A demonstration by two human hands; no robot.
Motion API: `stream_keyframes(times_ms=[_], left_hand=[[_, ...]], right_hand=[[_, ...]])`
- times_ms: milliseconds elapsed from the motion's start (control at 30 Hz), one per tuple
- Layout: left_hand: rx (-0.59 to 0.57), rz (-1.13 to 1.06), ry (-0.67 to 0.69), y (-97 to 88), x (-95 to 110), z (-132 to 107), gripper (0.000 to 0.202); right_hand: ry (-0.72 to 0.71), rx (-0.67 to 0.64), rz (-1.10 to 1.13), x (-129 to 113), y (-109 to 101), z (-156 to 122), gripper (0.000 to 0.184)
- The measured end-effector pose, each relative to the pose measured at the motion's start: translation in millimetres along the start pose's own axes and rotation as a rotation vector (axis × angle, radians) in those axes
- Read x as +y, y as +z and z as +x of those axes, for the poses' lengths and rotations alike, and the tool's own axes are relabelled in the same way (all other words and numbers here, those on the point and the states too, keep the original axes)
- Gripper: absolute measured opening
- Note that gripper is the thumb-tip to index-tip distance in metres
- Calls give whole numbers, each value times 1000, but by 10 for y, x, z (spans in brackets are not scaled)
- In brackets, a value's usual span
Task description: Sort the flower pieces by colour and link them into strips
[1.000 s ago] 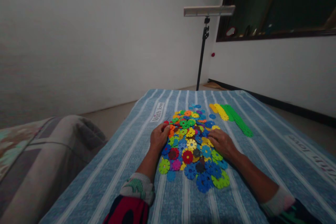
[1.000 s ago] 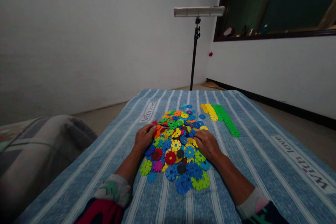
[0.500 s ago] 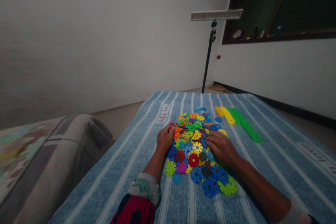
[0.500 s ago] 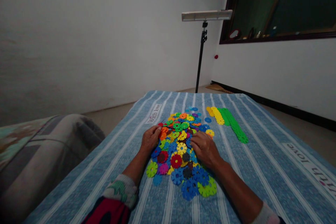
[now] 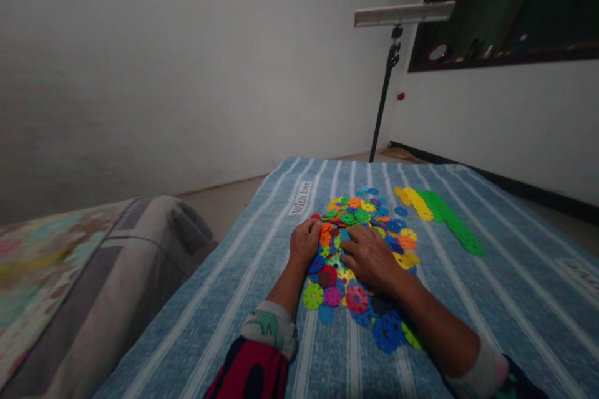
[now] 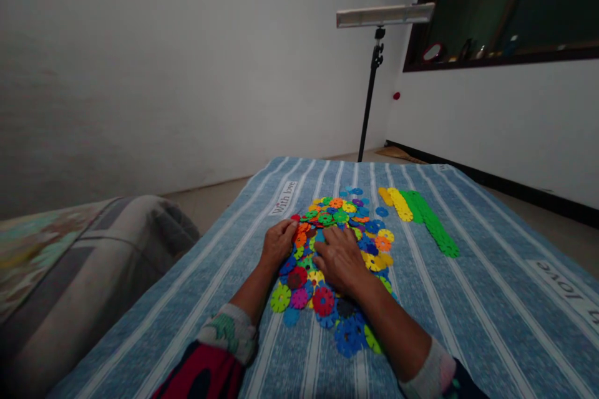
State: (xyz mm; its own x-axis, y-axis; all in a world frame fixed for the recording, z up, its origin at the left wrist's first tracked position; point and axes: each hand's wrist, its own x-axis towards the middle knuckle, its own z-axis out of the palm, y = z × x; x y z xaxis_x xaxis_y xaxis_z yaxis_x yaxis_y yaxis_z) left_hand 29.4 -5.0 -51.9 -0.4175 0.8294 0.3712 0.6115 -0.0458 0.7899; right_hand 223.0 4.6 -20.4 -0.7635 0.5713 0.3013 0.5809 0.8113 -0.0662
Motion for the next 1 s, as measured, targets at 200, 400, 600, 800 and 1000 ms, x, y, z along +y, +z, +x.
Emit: stream_keyframes(times_ms=[200, 400, 600, 800, 1000], left_hand=[[-2, -8, -16, -2, 5, 5, 31], [-9, 0, -17, -4, 14, 10, 32], [-10, 0, -6, 5, -19, 16, 34], [-20, -7, -4, 5, -17, 18, 35], [-18, 0, -22, 5, -4, 19, 34]], right_hand=[[156, 6, -2, 293, -61, -32, 20], [284, 45, -54, 491, -33, -87, 19], [104, 85, 45, 244, -64, -75, 15], [-145, -9, 78, -88, -15, -87, 16], [47, -5, -4, 187, -25, -93, 17]])
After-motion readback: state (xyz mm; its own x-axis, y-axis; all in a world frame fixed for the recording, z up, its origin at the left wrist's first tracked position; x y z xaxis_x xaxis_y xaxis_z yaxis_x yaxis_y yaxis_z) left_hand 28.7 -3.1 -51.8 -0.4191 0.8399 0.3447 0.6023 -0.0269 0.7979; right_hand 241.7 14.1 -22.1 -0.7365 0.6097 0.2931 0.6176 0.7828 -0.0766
